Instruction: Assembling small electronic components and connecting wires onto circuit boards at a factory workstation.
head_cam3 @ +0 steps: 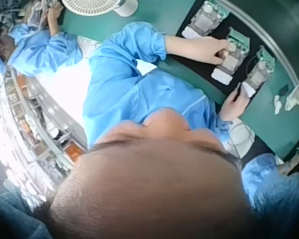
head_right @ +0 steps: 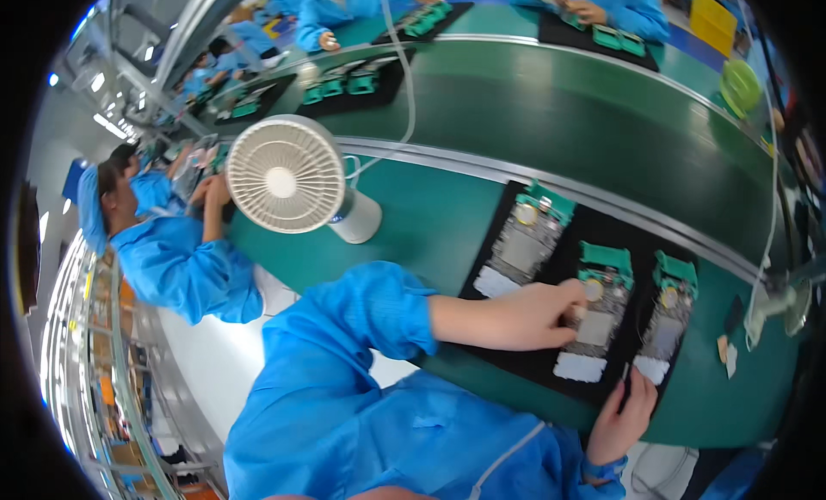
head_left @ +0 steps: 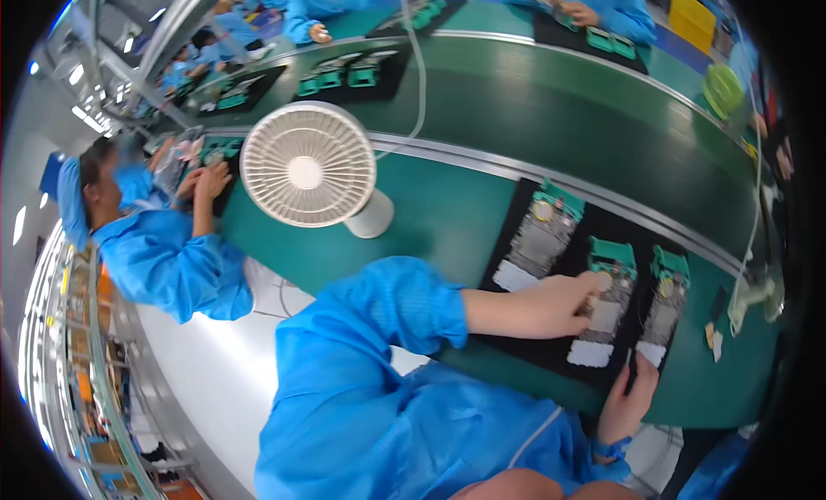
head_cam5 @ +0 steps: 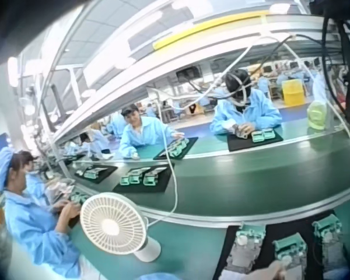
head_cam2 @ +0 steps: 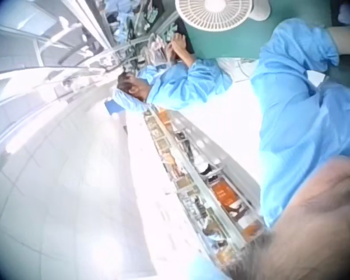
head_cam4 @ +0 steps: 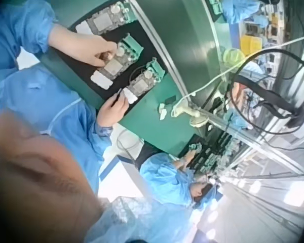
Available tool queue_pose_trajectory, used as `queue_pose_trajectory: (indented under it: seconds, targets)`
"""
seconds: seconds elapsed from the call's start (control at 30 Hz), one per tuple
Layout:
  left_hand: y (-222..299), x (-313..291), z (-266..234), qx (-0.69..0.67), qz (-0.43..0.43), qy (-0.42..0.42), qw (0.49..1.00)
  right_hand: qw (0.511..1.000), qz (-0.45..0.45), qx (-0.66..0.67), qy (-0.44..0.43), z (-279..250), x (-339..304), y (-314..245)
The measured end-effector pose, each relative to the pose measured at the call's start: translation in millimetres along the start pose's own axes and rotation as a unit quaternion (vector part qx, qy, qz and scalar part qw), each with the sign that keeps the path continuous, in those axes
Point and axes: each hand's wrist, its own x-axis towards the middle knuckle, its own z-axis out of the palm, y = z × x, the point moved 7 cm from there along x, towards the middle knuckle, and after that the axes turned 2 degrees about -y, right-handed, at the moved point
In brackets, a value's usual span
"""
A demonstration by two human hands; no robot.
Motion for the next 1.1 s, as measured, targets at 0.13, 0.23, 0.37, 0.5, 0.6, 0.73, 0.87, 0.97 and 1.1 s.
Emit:
queue_pose_trajectory:
  seconds: [0.13,0.23,0.37,0.5,0.6,0.73,0.87,0.97,1.1]
  targets:
    - [-8,-8,-2,0.036,-0.024,0.005,0.999,0.999,0.012,-0.027,-0.017,-1,8,-12]
    - [-12,-11,1,0.037,0.001,0.027,0.999,0.998,0.042,-0.016,0.032,0,11,-12]
    - [-2,-14,5,0.116,0.045,0.023,0.992,0.983,0.089,0.157,0.029,2,2,-8]
    - [3,-12,11,0.180,0.052,0.005,0.982,0.982,0.030,0.187,-0.010,1,8,-37]
    - [11,-16,10,0.190,0.057,0.000,0.980,0.982,0.013,0.190,-0.002,12,13,-33]
    - [20,-18,12,0.241,0.117,-0.022,0.963,0.986,-0.006,0.169,0.005,22,15,-31]
    - [26,-17,8,0.251,0.190,0.045,0.948,0.986,-0.015,0.163,0.014,23,17,-31]
    - [22,-17,9,0.251,0.159,0.046,0.954,0.987,-0.006,0.162,-0.001,25,15,-29]
    - [23,-18,9,0.248,0.142,0.046,0.957,0.986,-0.020,0.166,0.005,24,14,-30]
